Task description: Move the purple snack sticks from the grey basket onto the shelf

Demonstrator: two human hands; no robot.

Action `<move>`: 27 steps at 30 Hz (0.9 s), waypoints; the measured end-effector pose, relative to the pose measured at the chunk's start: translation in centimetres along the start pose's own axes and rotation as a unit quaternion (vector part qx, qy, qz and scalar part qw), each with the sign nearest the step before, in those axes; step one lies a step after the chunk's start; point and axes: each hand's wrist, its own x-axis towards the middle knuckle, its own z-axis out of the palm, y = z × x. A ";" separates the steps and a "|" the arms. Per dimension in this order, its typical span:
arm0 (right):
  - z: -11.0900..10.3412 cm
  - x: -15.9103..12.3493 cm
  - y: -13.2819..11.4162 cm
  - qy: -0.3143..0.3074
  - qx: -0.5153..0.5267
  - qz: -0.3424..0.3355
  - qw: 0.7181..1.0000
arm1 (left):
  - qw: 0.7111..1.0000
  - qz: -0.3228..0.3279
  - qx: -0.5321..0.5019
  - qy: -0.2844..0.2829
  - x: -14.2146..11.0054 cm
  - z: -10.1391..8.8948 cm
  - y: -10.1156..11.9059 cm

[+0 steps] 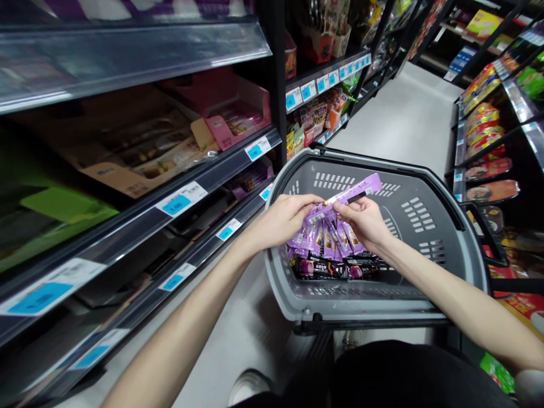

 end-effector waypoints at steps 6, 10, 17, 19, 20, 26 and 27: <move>0.0 0.0 0.1 0.009 0.016 0.008 1.000 | 0.999 -0.030 -0.016 -0.001 0.0 -0.1 0.4; 0.1 0.0 0.0 -0.023 0.037 -0.018 0.999 | 0.999 -0.039 -0.036 -0.007 0.0 -0.3 0.6; 0.3 -0.4 -0.1 -0.086 0.021 -0.037 0.995 | 0.992 -0.044 -0.114 -0.023 0.1 -0.2 0.2; 0.4 -0.5 -0.1 -0.108 0.033 -0.036 0.993 | 0.995 -0.036 -0.091 -0.036 0.2 -0.1 0.1; 0.4 -0.6 -0.1 -0.119 0.045 -0.036 0.991 | 0.996 -0.031 -0.076 -0.046 0.2 -0.1 0.1; 0.3 -0.6 -0.4 -0.148 0.071 -0.053 0.985 | 0.991 -0.021 -0.084 -0.105 0.4 -0.3 0.3; 0.3 -0.6 -0.5 -0.145 0.067 -0.057 0.985 | 0.988 -0.025 -0.106 -0.107 0.3 -0.4 0.3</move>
